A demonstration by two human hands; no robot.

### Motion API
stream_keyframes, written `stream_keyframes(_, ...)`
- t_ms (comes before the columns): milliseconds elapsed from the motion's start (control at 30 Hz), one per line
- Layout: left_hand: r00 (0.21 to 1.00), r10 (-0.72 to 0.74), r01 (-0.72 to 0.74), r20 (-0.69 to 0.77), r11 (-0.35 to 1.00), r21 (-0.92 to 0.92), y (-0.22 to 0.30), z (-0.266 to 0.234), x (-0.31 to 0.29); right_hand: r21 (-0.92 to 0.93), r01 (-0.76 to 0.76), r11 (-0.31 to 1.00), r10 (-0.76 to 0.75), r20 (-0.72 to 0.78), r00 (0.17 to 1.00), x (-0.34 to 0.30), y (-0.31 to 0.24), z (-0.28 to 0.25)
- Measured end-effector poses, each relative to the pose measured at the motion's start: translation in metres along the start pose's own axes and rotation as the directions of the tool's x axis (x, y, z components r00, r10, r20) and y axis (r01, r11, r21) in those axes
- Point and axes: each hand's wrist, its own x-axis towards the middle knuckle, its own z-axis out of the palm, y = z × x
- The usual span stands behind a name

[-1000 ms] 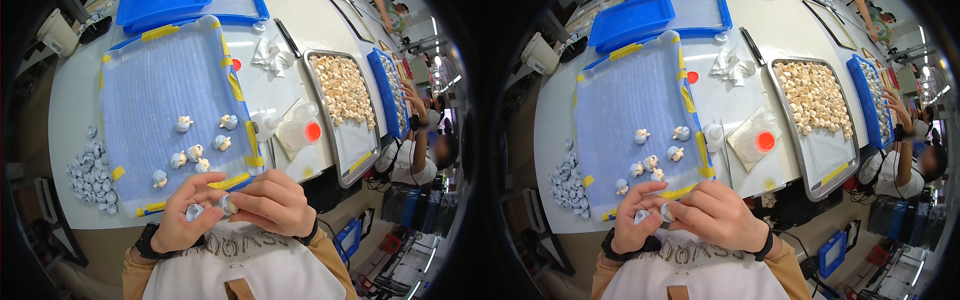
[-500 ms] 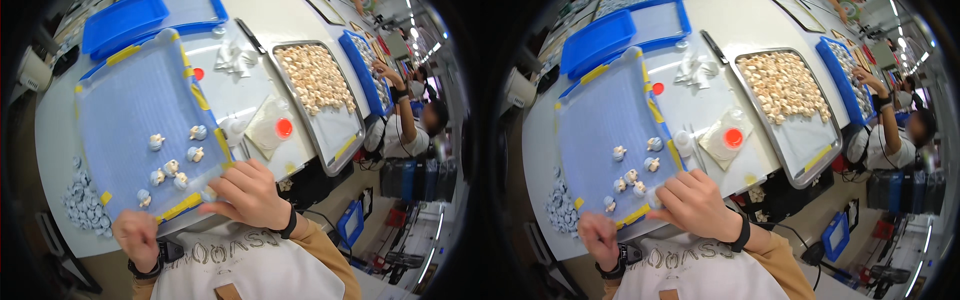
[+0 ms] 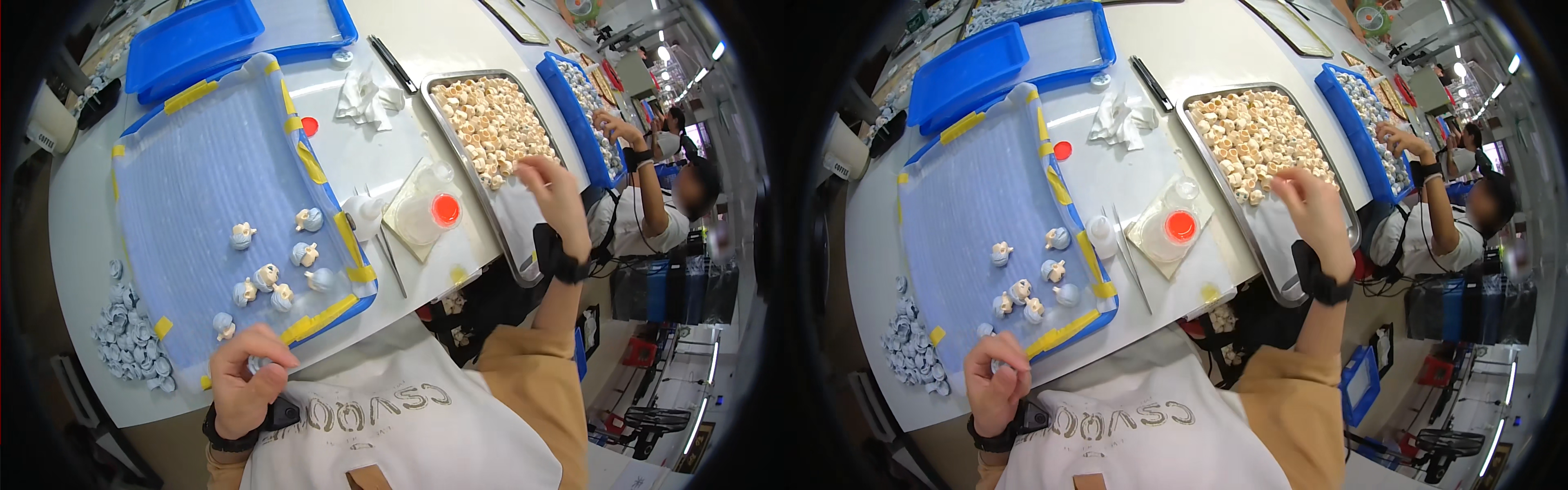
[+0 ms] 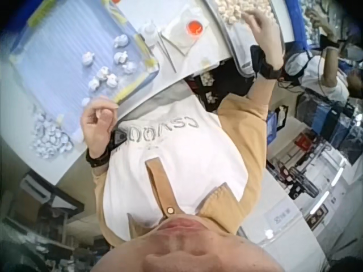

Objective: The person assembles small, white, flower-shaped miniature figures by hand. They pick up a base and a top piece, apply glue from a bottle, and press the parts together. The completed figures are placed on a blue tray. The person repeats this process for multiple units throughout the clip.

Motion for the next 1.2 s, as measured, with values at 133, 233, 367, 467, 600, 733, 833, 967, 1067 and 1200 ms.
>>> stream_keyframes(133,1.0,0.007,-0.007,0.008,0.998,0.062,0.004,0.01,0.01,0.06,-0.001,0.998,-0.015,0.281,0.959,0.013,0.016,0.02)
stream_keyframes(233,0.996,0.033,-0.04,0.083,0.996,0.085,0.003,0.01,0.014,0.042,0.0,0.999,-0.014,0.325,0.946,0.012,0.016,0.021)
stream_keyframes(367,0.988,-0.1,0.103,0.116,0.995,-0.016,0.012,0.01,0.008,-0.123,0.134,0.983,-0.091,0.302,0.949,0.0,0.004,0.014)
stream_keyframes(467,0.989,-0.108,0.121,0.105,0.985,-0.126,0.005,0.02,0.004,-0.137,0.171,0.976,-0.161,0.079,0.984,-0.018,-0.006,0.005)
stream_keyframes(600,0.939,-0.209,0.201,0.272,0.978,0.055,0.008,0.014,0.009,0.22,0.384,0.897,-0.382,-0.054,0.923,-0.063,-0.125,-0.001)
stream_keyframes(733,0.9,-0.02,-0.051,0.435,0.987,0.151,0.004,0.018,0.018,0.571,0.631,0.525,-0.72,-0.098,0.687,-0.092,-0.172,0.047)
stream_keyframes(833,0.931,-0.032,-0.004,0.363,0.995,0.096,0.001,0.016,0.013,0.566,0.611,0.553,-0.7,-0.081,0.709,-0.09,-0.177,0.06)
stream_keyframes(967,0.94,-0.124,0.088,0.318,0.988,0.127,0.004,0.013,0.012,0.601,0.579,0.55,-0.704,-0.039,0.709,-0.09,-0.175,0.069)
stream_keyframes(1067,0.943,-0.111,0.077,0.313,0.99,0.117,0.0,0.013,0.015,0.609,0.545,0.576,-0.655,-0.054,0.753,-0.086,-0.169,0.063)
stream_keyframes(1200,0.98,-0.143,0.155,0.135,0.984,-0.083,0.0,0.019,0.008,0.261,0.353,0.898,-0.295,-0.236,0.926,-0.07,-0.14,0.031)
